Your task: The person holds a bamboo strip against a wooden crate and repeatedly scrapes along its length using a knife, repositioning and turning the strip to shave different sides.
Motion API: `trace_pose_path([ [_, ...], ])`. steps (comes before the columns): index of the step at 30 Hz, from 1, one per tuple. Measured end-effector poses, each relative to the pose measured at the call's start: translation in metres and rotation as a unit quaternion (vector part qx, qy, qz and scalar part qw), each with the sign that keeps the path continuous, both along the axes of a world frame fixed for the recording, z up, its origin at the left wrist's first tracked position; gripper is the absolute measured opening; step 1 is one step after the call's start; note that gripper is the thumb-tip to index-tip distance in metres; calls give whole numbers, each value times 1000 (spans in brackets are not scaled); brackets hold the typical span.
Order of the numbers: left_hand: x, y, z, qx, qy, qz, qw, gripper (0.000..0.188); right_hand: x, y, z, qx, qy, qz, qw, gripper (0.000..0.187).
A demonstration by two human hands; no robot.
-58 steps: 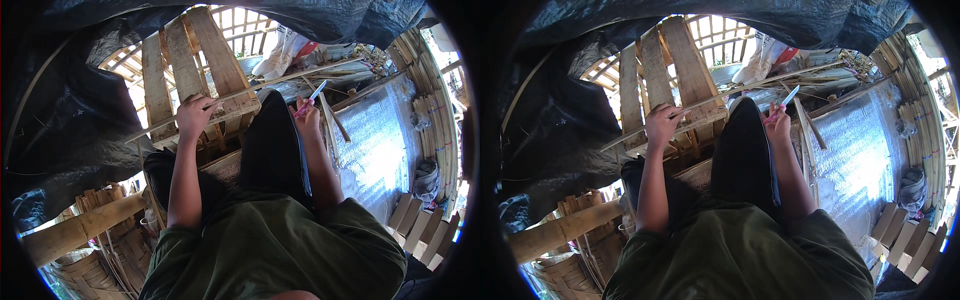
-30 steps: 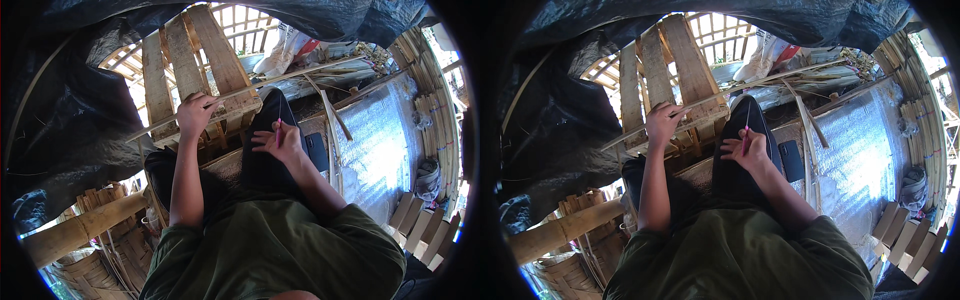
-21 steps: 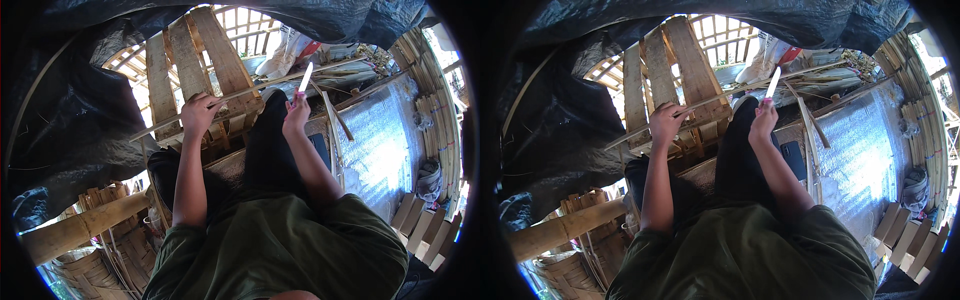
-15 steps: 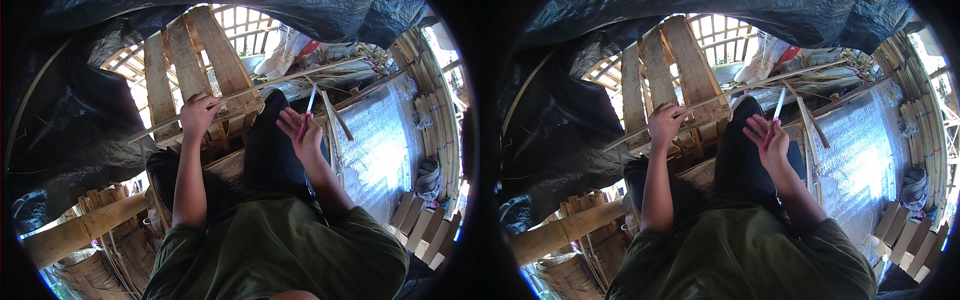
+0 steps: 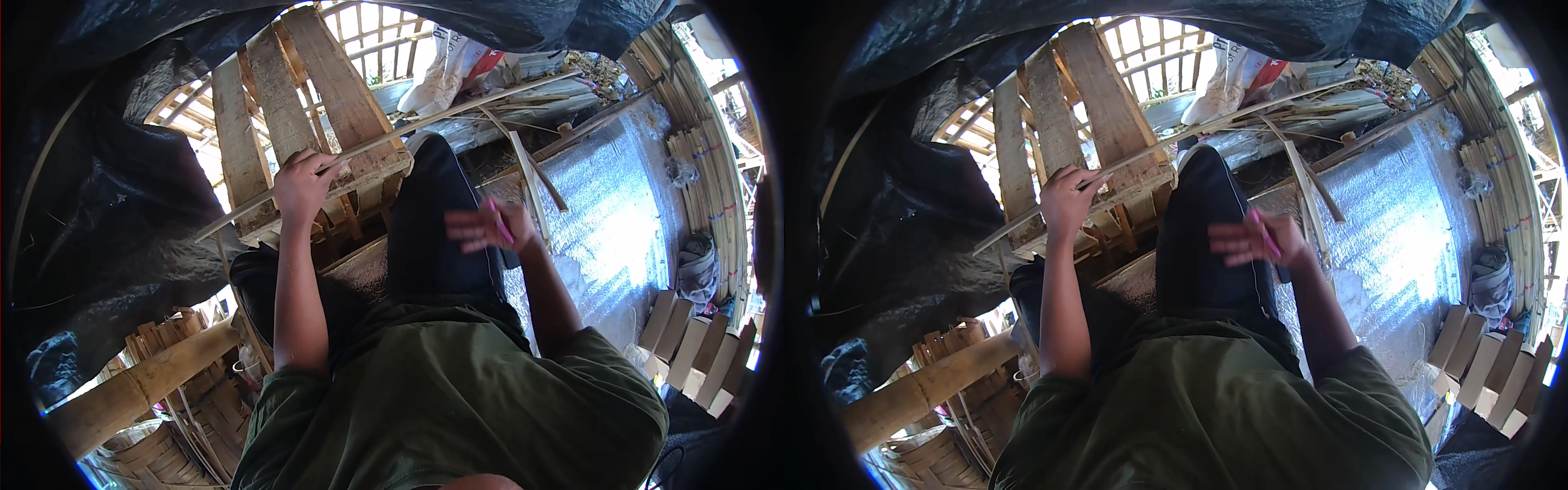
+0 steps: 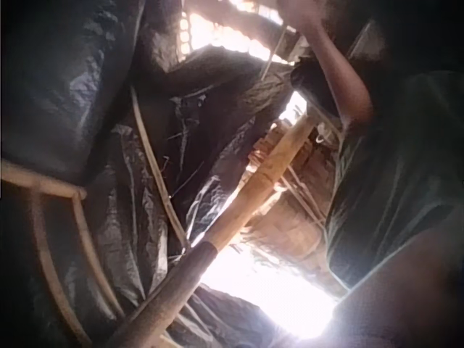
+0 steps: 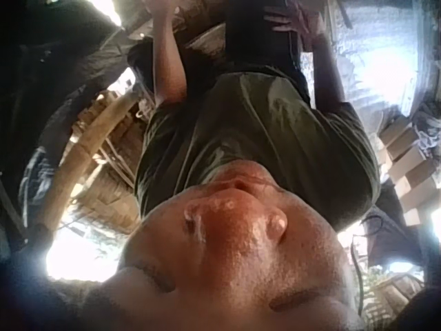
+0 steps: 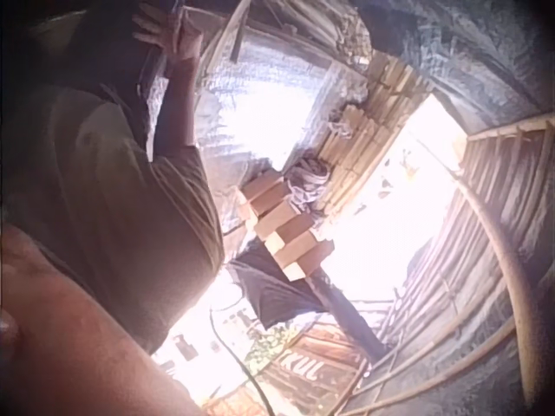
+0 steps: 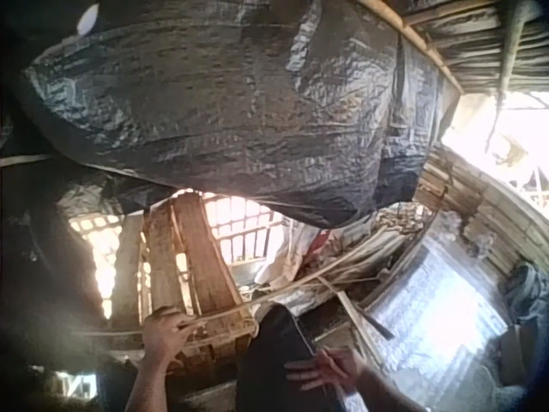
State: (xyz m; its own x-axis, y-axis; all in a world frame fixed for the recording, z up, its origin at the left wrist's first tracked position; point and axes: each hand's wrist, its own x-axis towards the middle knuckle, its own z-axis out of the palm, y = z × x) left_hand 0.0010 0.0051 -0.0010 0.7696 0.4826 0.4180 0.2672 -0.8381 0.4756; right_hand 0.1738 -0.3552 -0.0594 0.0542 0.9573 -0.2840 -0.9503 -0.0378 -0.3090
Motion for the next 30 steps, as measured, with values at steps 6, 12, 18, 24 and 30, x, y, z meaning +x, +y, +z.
trace_pose_path([
  [6,-1,1,-1,-6,-4,-4,1000,18,46,36,-18,-65,-211,-288,932,41],
  [12,0,-1,0,5,-4,3,1000,20,50,-30,-16,66,-116,159,978,40],
  [18,1,-1,1,3,-15,-4,1000,22,40,-19,-23,-97,-105,32,989,35],
  [24,-1,-1,0,-2,-7,10,1000,22,40,40,5,-49,-236,-273,931,37],
  [30,1,-5,3,9,-17,2,1000,20,33,81,-4,12,-76,-33,996,43],
])
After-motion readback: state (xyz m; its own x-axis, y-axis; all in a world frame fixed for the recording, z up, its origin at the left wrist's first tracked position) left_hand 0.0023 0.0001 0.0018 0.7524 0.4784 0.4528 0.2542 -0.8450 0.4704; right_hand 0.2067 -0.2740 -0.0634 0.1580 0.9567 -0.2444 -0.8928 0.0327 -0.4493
